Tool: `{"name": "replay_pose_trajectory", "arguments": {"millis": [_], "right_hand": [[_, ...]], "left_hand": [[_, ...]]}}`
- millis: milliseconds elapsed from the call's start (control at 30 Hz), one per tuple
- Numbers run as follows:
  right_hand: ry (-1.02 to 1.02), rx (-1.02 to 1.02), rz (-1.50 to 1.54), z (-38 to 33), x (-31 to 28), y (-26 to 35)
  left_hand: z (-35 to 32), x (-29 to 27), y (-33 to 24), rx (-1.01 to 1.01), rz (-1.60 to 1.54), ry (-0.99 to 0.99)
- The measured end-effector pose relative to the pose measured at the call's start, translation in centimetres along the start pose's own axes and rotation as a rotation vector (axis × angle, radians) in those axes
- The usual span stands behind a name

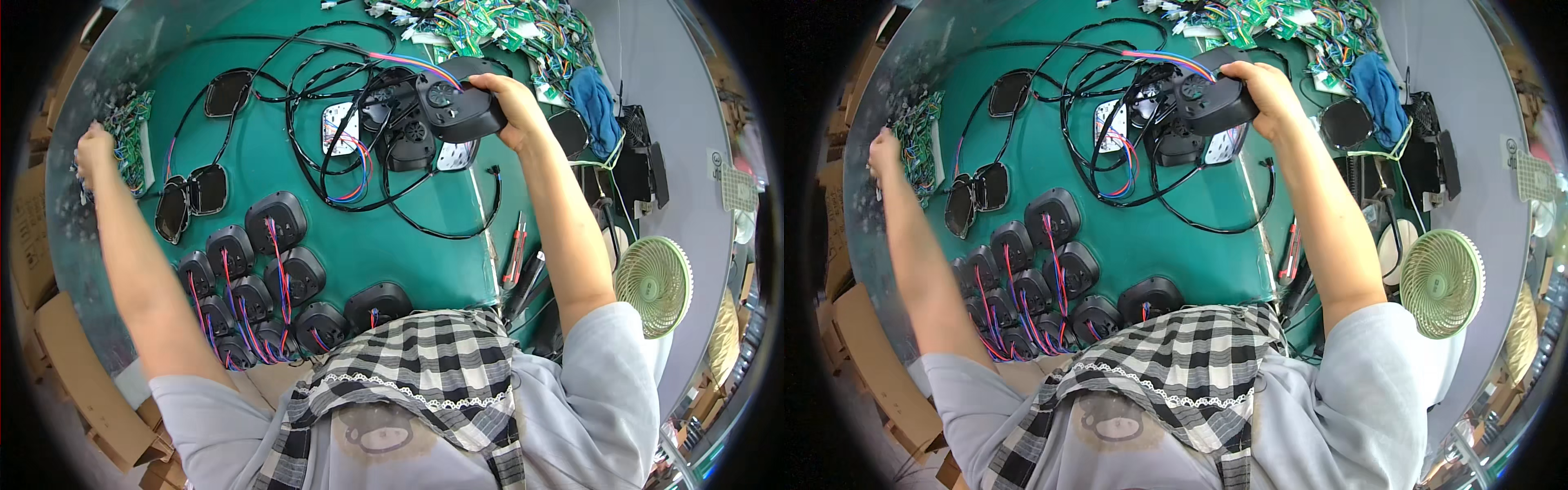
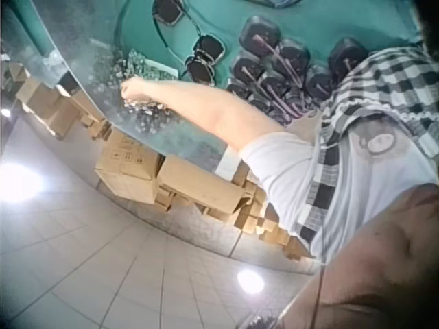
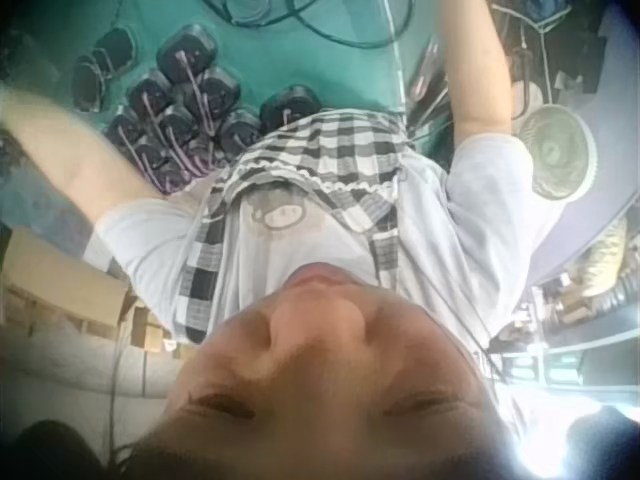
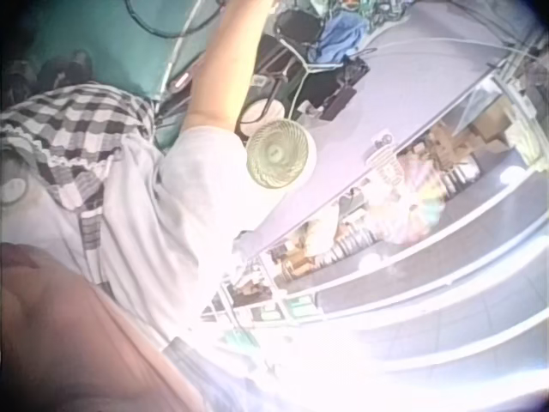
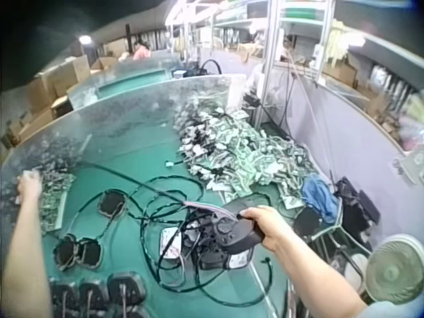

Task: The person assembles digital speedometer units by fitting circuit boards into back casings and snapping front covers onto them by hand. The person then moves packaging materials aside, takes screws from a container, and picks up an electric screwdriver.

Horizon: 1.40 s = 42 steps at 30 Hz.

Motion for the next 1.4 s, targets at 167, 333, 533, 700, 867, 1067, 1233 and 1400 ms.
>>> {"name": "replay_pose_trajectory", "arguments": {"millis": [167,333,533,700,867,1067,1233,1400], "right_hand": [[-0.002,0.05,0.169,0.4,3.6,-1.4],[0.113,0.095,0.106,-1.4,8.7,-1.7],[-0.162,-0.365,-0.475,0.3,-1.2,-2.5],[0.05,-0.23,-0.651,2.4,-2.5,-10.9],[0.025,-0.5,-1.026,4.9,-2.0,-9.3],[0.412,-0.287,-0.634,-1.4,1.7,-7.3],[0.647,-0.231,0.211,-9.7,6.4,-4.5],[0.456,-0.259,-0.025,-11.2,7.1,-4.8]], "left_hand": [[-20.3,1.1,-28.0,0.926,-0.652,0.289],[-29.7,5.5,-32.6,1.022,-0.562,0.256],[-29.9,9.6,-28.5,0.029,-1.284,0.514],[-31.4,11.1,-25.9,-0.305,-1.466,0.517],[-32.0,10.0,-27.4,-0.386,-1.633,0.528],[-32.5,8.0,-23.3,-0.421,-1.636,0.339],[-34.1,2.8,-26.4,-0.181,-1.411,0.29],[-34.8,2.3,-26.5,-0.571,-1.844,0.315]]}}
Point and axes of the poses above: each hand's wrist, its own z-axis towards the middle knuckle, its own x-axis out of the palm, y = z × x, the point moved 5 cm from there along z, towards the middle knuckle, and after that the axes turned 15 degrees about x, right-handed, at the moved point
